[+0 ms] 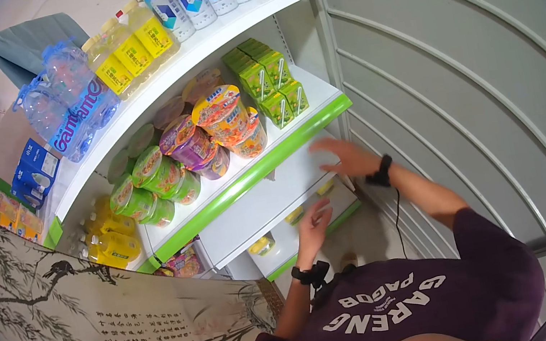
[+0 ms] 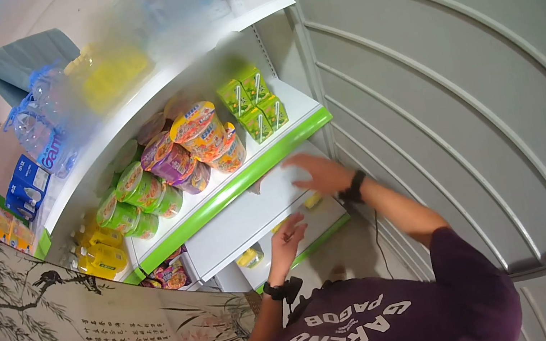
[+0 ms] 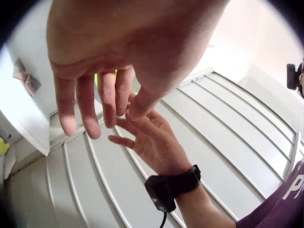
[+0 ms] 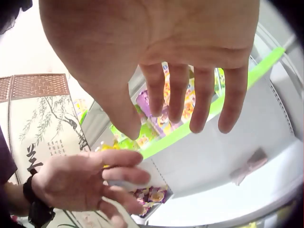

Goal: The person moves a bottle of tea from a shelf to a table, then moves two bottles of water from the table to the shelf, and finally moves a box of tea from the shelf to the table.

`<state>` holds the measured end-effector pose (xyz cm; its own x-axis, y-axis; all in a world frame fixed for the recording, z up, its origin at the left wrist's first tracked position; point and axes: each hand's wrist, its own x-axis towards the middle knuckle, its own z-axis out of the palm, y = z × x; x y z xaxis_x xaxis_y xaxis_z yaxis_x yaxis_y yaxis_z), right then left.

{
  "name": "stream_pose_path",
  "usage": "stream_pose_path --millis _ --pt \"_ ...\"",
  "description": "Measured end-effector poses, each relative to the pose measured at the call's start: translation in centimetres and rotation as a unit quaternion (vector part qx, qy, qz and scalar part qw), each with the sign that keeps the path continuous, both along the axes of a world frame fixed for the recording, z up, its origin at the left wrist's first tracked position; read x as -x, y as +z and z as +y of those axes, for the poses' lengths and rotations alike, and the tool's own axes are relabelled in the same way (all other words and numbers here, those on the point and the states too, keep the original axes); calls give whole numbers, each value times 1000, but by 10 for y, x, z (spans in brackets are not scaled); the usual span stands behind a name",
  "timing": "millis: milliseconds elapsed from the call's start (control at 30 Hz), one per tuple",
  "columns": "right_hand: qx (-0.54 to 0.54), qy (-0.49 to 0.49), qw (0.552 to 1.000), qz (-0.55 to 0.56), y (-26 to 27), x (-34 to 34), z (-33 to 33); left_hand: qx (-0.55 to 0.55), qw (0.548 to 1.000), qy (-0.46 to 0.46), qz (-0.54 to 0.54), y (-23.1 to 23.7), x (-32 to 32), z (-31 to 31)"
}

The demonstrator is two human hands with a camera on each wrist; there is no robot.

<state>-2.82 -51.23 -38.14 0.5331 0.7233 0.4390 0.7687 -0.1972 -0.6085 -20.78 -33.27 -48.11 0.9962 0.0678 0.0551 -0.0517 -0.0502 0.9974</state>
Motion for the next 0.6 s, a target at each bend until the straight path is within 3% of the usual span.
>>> stream_pose_path --millis 200,300,400,600 --pt "-48 -92 985 -141 79 -101 57 8 1000 -5 -23 22 -39 30" --pt "-34 -130 978 -160 105 -126 74 6 1000 -7 -12 25 -50 40" --pt "17 -152 974 -170 107 -162 89 1 1000 -10 -4 24 -55 50" --pt "8 -190 966 -178 92 -201 104 13 1000 -13 15 12 -61 70"
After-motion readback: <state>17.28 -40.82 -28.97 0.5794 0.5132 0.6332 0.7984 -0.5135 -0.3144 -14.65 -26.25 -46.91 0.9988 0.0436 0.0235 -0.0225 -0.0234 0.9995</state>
